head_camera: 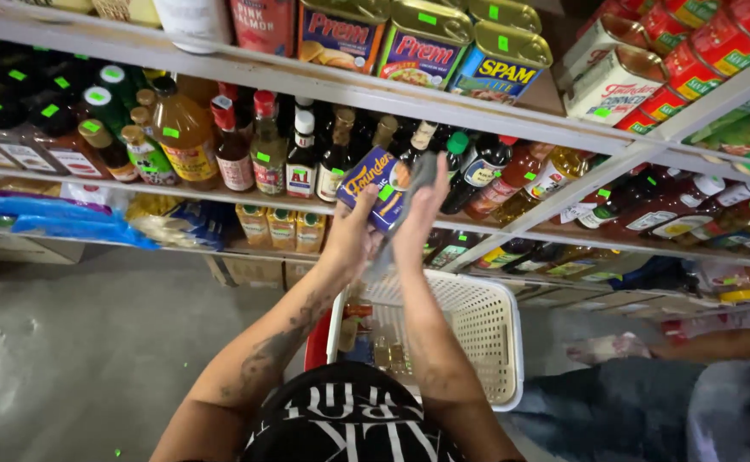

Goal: Wiping canned food products with a cloth and placing them into a shopping basket.

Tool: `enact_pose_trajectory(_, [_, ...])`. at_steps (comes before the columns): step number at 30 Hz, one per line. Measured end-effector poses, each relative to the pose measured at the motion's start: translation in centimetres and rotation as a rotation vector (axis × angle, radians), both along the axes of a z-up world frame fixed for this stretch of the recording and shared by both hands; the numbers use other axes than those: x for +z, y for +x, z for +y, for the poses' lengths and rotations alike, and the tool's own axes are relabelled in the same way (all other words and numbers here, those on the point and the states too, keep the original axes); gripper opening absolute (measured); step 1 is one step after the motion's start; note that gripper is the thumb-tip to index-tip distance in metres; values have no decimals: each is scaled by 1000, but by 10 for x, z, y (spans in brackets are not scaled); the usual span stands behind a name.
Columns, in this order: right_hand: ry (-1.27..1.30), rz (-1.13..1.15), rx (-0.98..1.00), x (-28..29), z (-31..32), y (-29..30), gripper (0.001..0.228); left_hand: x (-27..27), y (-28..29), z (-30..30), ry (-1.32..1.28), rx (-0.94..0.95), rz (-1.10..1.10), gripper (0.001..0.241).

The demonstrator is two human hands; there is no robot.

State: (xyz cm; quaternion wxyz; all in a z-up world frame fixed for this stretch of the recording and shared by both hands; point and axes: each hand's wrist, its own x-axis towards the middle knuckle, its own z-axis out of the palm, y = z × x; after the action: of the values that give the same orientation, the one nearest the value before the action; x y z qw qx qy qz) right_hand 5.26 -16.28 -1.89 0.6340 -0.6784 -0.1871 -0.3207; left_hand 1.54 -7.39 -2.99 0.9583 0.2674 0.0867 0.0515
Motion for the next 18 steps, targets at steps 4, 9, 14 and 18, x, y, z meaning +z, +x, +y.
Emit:
enact_pose_trajectory(4, [80, 272, 5, -41, -41, 54, 46, -1, -3, -1, 46, -32, 24, 49])
enact_pose_trajectory(9, [-1, 51, -86, 34, -24, 5, 29, -24, 6, 3, 74, -21, 63, 46])
enact_pose_trajectory(14, [-612, -660, -455, 94, 3, -23, 35, -34, 10, -11, 85, -12, -18, 48])
enact_pose_trajectory(18, [77, 110, -10, -31, -50, 56, 30, -1, -6, -12, 141, -52, 93, 43])
